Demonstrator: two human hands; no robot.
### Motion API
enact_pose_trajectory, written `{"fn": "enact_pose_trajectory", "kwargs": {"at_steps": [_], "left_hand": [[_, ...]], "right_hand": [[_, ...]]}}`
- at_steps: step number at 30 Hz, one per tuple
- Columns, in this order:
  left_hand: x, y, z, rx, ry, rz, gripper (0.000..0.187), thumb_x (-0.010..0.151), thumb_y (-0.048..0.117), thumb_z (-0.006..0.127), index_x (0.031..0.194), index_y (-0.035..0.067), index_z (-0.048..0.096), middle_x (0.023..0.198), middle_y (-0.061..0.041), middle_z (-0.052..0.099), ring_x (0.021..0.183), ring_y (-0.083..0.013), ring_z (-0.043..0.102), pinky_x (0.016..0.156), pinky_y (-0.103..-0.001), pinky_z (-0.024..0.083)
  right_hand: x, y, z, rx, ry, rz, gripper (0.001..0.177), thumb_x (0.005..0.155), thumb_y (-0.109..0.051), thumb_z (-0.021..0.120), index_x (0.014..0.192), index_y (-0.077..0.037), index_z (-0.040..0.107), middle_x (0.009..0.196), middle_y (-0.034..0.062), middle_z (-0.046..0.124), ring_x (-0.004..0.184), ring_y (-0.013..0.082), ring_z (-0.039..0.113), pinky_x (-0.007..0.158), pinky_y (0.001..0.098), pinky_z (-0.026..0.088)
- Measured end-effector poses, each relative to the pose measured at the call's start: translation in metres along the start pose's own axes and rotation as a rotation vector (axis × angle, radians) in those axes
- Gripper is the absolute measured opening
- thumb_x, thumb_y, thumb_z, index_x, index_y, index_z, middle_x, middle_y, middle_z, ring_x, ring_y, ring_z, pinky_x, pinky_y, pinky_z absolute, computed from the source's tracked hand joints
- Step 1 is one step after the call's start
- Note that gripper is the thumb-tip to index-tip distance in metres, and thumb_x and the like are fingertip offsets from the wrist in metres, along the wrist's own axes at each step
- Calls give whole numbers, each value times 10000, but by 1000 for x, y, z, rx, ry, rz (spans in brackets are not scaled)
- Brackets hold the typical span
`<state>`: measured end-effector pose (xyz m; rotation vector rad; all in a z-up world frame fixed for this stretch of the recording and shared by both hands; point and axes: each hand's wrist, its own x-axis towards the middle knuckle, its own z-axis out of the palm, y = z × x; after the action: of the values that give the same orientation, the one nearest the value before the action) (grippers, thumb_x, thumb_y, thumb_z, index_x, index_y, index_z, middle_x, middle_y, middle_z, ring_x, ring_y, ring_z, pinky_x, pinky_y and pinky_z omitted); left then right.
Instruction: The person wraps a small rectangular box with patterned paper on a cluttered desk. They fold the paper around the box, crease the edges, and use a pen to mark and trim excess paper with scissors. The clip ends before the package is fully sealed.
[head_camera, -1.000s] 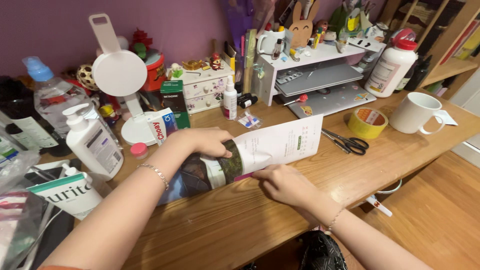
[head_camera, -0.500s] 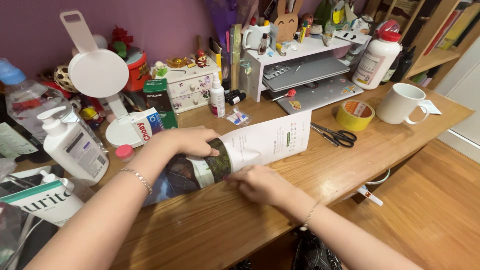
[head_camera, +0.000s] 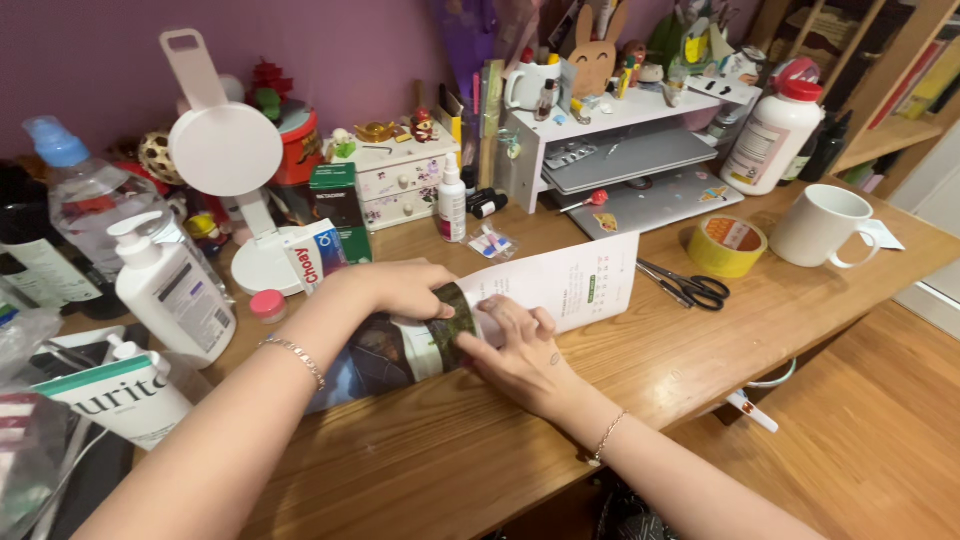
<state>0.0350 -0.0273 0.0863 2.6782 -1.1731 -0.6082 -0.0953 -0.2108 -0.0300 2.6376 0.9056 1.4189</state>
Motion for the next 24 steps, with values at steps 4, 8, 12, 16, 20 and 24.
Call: {"fn": "enact_pose_trajectory", "kwargs": {"at_steps": [4,8,12,16,20,24], "left_hand": [[1,-1,2,46,60,-13,486,866,402,652,1322,233,654,1278,-123,640,1185,-338,609,980,-482,466],[6,-3,2,-23,16,108,375,876,372,582,1140,148,725,1105,-140,767,1041,-351,716,916,-441,537],[14,-7,5,23,7,122,364,901,358,546,1075,98,732,1076,-153,780,1008,-364,726,886,-458,541],[17,-12,6,27,34,174,360,888,337,529,1096,126,732,1091,-153,766,1019,-378,698,885,-458,529],[14,-9,7,5,29,148,388,918,389,545,1101,104,733,1087,-163,759,1003,-372,703,880,-454,536],[10,-6,5,-18,-15,-12,415,888,359,630,1210,98,646,1080,-220,774,963,-396,751,852,-487,569]], "right_hand": [[7,-8,16,-72,-17,-32,612,784,-249,816,1337,-346,571,1590,143,398,1512,274,333,1125,469,242],[20,-18,25,45,-30,-17,723,749,-312,854,1407,-329,556,1636,227,302,1540,318,273,1189,508,176],[28,-26,28,98,-69,24,788,691,-374,867,1410,-314,549,1633,313,241,1526,363,258,1178,534,128],[35,-32,31,132,-36,31,779,713,-399,869,1426,-298,571,1638,331,190,1530,399,223,1198,537,107],[35,-29,31,97,-20,18,731,736,-409,872,1399,-301,585,1655,310,196,1555,365,221,1210,530,101],[25,-11,21,72,-91,14,773,682,-438,870,1393,-290,603,1633,294,205,1540,375,196,1193,545,92]]}}
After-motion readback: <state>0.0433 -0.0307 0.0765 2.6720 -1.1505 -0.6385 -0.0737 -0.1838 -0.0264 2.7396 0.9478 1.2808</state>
